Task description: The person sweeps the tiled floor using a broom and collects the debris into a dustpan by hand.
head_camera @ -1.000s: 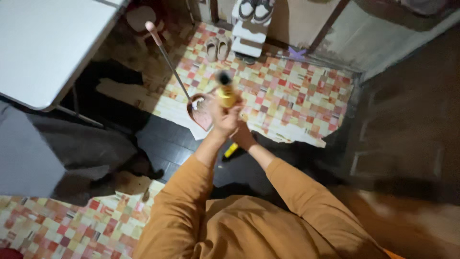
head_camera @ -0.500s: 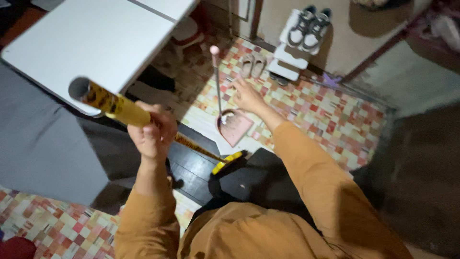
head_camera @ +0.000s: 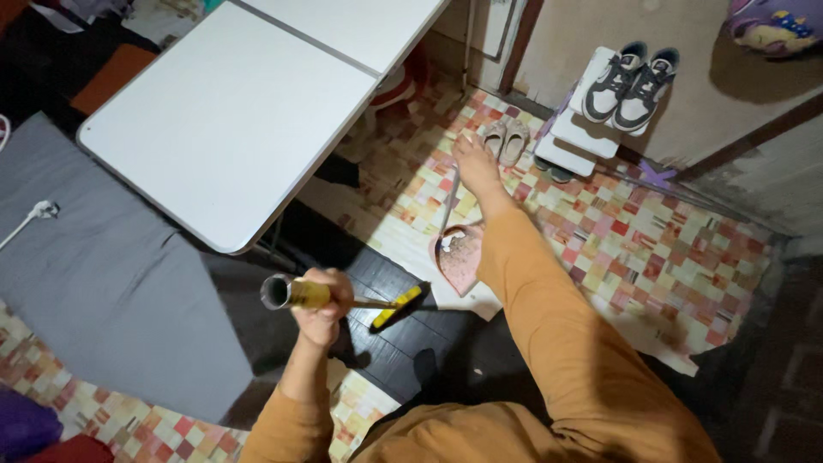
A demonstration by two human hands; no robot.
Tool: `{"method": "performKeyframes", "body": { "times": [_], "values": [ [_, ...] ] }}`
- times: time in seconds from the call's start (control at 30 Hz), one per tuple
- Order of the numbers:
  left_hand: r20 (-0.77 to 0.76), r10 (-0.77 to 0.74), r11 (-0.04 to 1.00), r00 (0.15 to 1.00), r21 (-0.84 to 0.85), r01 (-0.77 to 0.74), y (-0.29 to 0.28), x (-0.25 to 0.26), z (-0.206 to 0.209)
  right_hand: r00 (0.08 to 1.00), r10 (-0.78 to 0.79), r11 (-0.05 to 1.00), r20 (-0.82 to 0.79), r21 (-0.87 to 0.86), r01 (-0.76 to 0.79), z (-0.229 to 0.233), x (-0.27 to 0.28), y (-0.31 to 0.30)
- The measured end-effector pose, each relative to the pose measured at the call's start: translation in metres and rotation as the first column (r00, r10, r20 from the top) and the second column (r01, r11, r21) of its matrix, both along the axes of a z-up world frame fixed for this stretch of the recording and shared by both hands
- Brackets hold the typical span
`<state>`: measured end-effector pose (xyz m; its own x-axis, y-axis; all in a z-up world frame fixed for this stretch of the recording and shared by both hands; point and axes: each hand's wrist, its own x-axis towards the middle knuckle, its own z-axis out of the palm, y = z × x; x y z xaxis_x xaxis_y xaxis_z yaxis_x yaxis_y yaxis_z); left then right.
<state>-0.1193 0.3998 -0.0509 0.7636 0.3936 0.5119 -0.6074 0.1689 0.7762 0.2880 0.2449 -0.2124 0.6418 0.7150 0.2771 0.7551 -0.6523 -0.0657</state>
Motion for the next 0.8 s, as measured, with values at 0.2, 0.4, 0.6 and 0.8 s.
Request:
{"method": "performKeyframes", "body": {
  "times": [0.2,0.4,0.6,0.8],
  "values": [
    [-0.017,0.016,0.999,1.0,-0.043,-0.017,0.022,0.012,-0.004,0.97,0.027,0.999,-0.242,-0.019,-0.032,0.019,-0.011,-0.043],
    [-0.125,-0.022,0.994,0.992,0.099,0.035,0.016,0.049,-0.014,0.811,-0.274,0.944,-0.517,0.016,0.329,0.067,-0.018,-0.15],
    [-0.215,-0.055,0.96,0.975,0.256,0.111,-0.026,0.084,-0.026,0.908,-0.271,0.924,-0.318,0.178,0.338,0.088,-0.051,-0.311],
    [-0.255,-0.048,0.941,0.966,0.314,0.129,-0.079,0.091,-0.035,0.802,-0.556,0.724,-0.219,0.347,0.597,0.049,-0.078,-0.45]
  ]
}}
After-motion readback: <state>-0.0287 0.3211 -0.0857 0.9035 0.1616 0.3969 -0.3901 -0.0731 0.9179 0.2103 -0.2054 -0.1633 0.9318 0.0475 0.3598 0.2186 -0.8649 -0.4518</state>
